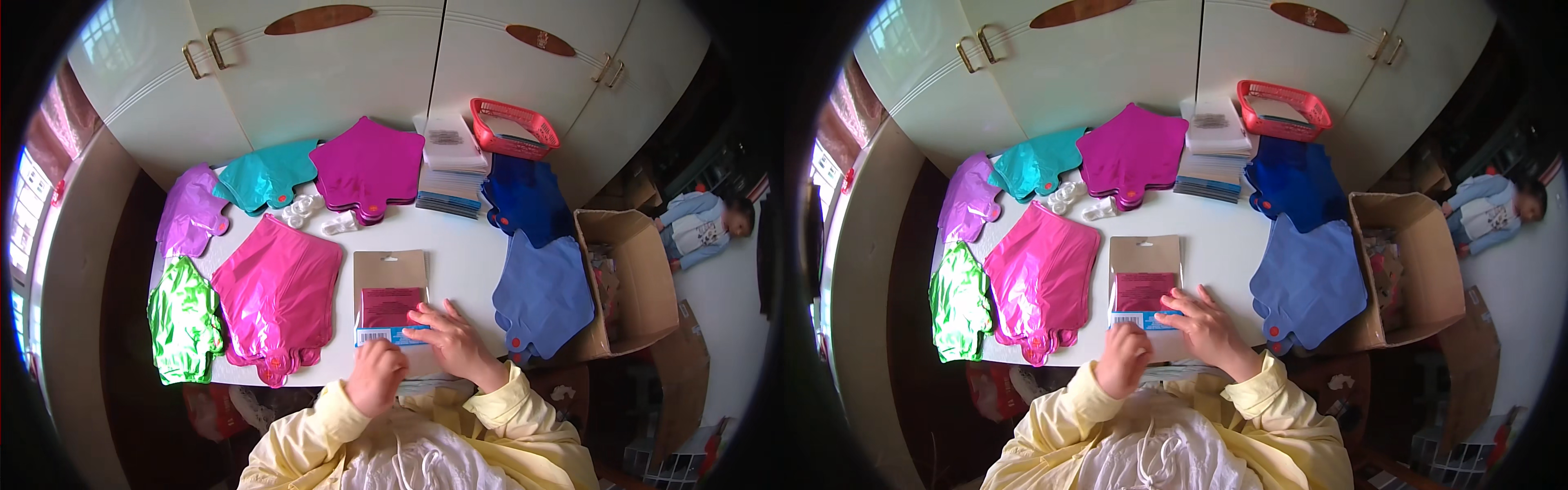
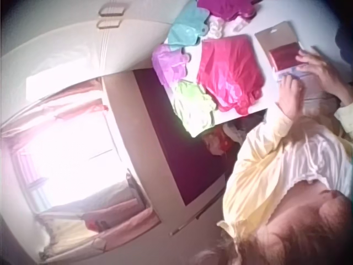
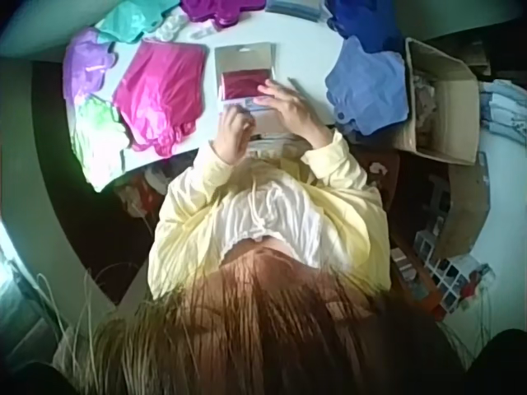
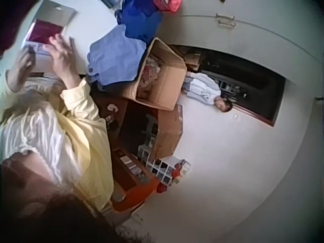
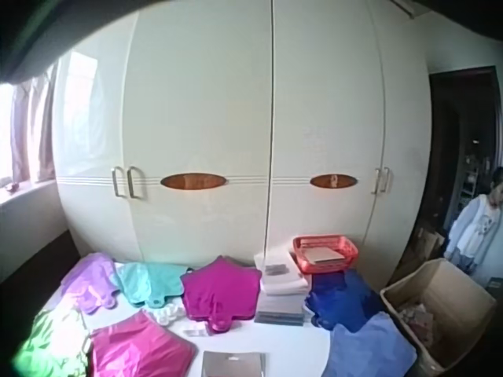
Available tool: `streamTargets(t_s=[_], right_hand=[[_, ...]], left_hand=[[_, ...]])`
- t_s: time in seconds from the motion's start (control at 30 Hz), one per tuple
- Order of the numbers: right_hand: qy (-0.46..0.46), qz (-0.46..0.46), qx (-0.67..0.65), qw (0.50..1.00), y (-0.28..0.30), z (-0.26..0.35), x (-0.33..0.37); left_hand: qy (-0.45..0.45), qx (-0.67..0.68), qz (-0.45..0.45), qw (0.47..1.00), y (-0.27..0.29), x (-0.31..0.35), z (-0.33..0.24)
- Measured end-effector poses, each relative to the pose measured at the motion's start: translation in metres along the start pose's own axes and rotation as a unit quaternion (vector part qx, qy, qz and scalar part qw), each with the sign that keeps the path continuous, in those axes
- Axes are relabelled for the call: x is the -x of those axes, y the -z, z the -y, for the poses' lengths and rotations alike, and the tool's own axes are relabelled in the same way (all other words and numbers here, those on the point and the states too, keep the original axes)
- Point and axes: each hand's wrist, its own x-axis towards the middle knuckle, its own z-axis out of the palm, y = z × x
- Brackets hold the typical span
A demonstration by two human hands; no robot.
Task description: Folding a pink foil balloon and inserting it into a cardboard backing sleeve for retail packaging.
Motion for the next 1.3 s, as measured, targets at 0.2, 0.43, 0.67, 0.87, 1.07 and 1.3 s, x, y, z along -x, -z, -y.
streamTargets(t_s=[0.2, 0.43, 0.67, 0.87, 1.07, 1.3], right_hand=[[0.022, 0.040, -0.025, 0.999, 0.010, 0.006, 0.010], [0.049, 0.099, 0.007, 0.994, 0.016, 0.012, 0.023], [0.087, 0.114, 0.076, 0.987, 0.019, 0.010, 0.027], [0.067, 0.018, 0.038, 0.997, 0.006, 0.010, 0.031], [0.028, -0.060, 0.018, 0.998, -0.001, 0.014, 0.024], [0.012, -0.069, 0.019, 0.997, -0.003, 0.017, 0.024]], left_hand=[[0.242, 0.355, -0.173, 0.886, 0.053, 0.045, -0.006], [-0.006, -0.092, 0.033, 0.995, 0.069, 0.055, 0.014], [-0.100, -0.275, 0.052, 0.955, 0.049, 0.049, 0.029], [-0.007, -0.161, -0.017, 0.987, 0.039, 0.040, 0.025], [0.073, -0.135, -0.067, 0.986, 0.027, 0.033, 0.019], [0.094, -0.151, -0.074, 0.981, 0.023, 0.029, 0.016]])
